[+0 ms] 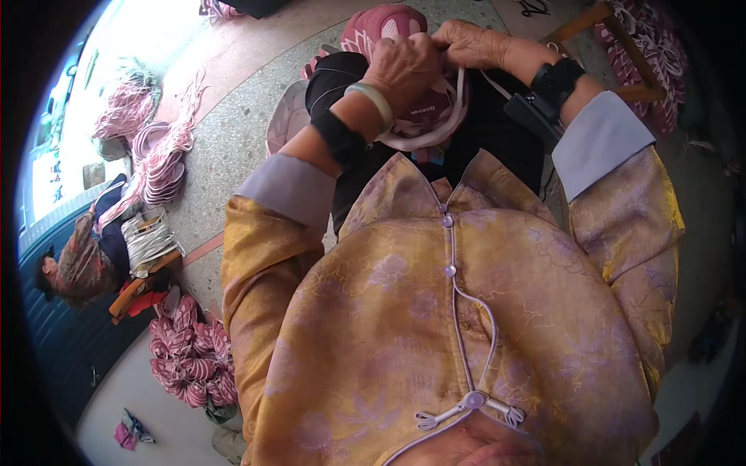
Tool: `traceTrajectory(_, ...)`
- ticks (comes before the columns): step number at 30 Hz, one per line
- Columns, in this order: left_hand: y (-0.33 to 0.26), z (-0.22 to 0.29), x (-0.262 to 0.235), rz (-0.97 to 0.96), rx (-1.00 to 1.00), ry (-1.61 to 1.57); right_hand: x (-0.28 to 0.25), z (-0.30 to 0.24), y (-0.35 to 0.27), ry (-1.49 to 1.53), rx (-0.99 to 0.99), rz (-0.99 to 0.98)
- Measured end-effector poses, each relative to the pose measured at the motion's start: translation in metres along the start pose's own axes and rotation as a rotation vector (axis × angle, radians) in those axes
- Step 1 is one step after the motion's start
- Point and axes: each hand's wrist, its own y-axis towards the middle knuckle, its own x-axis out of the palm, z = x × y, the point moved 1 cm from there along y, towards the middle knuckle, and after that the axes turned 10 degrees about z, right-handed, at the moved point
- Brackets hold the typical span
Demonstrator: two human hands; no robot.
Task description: Lacing shoelaces into pink athletic shoes.
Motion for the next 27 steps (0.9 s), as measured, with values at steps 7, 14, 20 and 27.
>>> traceTrajectory(7, 0.004, 0.009, -0.004, -0.079, 0.006, -0.156, 0.017, 0.016, -0.009, -0.002, -0.024, 0.279)
traceTrajectory(14, -0.139, -0.022, -0.036, 0.019, -0.598, -0.407, 0.044, 0.02, -0.046, 0.079, 0.103, 0.568)
traceTrajectory(20, -0.51, -0.061, -0.042, -0.775, -1.407, 0.277, 0.059, 0.01, -0.053, 0.264, 0.095, 0.744)
traceTrajectory(27, -0.532, -0.071, -0.08, 0.375, -2.434, -0.364, 0.055, 0.05, -0.027, 0.596, -0.009, 0.589)
